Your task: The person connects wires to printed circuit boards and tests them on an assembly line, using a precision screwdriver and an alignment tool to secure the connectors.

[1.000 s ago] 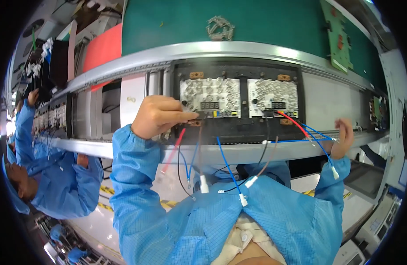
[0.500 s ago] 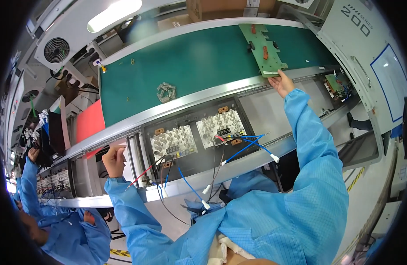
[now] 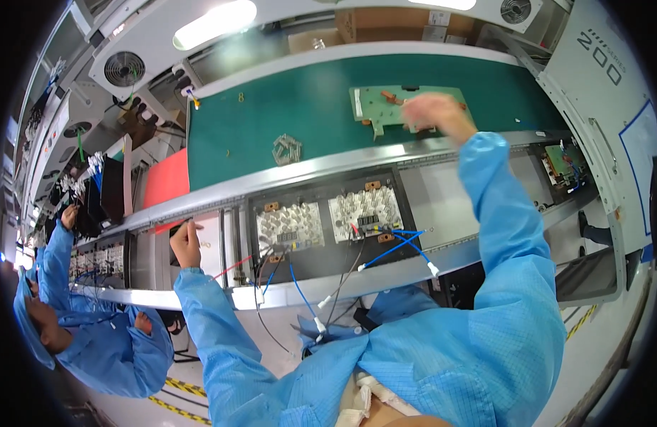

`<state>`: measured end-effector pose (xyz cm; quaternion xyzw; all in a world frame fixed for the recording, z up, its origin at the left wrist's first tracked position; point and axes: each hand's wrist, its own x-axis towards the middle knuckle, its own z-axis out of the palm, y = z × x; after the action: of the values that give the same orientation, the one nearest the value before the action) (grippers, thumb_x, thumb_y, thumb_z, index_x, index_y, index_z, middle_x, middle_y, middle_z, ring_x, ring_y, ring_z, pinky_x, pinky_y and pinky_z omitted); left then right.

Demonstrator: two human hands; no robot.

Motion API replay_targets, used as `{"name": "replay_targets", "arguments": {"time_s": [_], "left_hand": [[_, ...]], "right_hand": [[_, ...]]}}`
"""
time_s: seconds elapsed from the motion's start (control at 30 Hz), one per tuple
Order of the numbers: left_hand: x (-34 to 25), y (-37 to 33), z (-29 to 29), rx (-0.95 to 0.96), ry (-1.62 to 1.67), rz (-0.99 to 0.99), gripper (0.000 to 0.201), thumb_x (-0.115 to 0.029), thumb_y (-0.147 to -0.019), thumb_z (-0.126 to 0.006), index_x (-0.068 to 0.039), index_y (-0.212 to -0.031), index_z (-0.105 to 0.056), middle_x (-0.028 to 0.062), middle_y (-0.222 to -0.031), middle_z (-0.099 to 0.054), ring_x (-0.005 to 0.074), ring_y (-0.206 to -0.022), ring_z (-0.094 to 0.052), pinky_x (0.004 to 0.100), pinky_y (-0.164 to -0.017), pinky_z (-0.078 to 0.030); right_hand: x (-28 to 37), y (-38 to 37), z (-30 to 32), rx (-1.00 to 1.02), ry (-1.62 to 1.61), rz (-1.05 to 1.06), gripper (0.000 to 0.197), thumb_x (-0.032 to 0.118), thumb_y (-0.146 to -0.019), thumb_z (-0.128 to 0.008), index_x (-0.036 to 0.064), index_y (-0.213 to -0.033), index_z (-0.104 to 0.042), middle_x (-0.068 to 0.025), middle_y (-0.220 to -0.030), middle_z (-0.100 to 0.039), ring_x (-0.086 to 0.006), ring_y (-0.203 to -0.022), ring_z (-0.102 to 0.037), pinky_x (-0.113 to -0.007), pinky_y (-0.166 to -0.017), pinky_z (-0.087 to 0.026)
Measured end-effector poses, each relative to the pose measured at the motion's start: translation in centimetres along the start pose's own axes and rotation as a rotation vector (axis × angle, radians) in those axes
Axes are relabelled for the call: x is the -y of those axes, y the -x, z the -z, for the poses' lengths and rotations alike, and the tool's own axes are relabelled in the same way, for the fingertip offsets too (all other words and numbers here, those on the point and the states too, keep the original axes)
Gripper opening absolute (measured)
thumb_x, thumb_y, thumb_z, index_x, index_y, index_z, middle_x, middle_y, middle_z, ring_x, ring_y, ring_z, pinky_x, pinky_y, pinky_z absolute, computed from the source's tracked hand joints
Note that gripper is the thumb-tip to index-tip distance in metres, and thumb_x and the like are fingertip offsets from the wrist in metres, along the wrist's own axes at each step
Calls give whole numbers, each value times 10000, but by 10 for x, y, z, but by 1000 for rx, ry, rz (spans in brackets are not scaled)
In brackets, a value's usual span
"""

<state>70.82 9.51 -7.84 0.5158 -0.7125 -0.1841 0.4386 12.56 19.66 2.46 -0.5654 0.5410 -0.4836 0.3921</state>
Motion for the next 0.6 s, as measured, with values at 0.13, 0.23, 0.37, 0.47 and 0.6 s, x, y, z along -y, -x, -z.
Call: {"name": "replay_targets", "arguments": {"time_s": [0.13,0.23,0.37,0.47,0.6], "left_hand": [[-4,-9,-2,-5,19,-13,331,-208,-938,-502,15,-728,-627,-39,-500,-353,36,-485,-299,250,-451,-234],[-8,-10,-9,56,-50,-39,315,-207,-927,-519,12,-735,-638,-19,-487,-355,41,-483,-317,254,-450,-245],[-7,-10,-12,88,-58,-15,312,-219,-913,-543,12,-730,-643,-1,-485,-380,45,-488,-343,261,-454,-263],[1,-8,-11,55,-53,-3,316,-233,-910,-552,11,-731,-644,6,-485,-398,46,-500,-355,257,-462,-285],[2,-2,-6,51,-75,-33,326,-251,-912,-548,5,-736,-648,44,-476,-462,74,-456,-438,275,-450,-332]], "right_hand": [[-76,25,95,-647,1232,133,473,323,-871,-567,56,-1251,-478,-167,-1074,-527,-338,-1030,-499,-422,-899,-398],[-124,32,119,-583,778,-259,602,447,-845,-587,89,-1302,-429,-109,-913,-585,-230,-770,-574,-348,-729,-476],[-128,20,132,-560,93,-500,563,558,-842,-538,129,-1206,-495,-27,-788,-613,-107,-571,-545,-226,-529,-442],[-126,13,130,-584,-132,-532,526,566,-839,-539,141,-1149,-521,-29,-796,-622,-111,-575,-548,-207,-497,-413],[-94,3,99,-467,-170,-537,481,521,-860,-552,137,-1148,-524,-32,-797,-632,-93,-548,-539,-176,-448,-377]]}}
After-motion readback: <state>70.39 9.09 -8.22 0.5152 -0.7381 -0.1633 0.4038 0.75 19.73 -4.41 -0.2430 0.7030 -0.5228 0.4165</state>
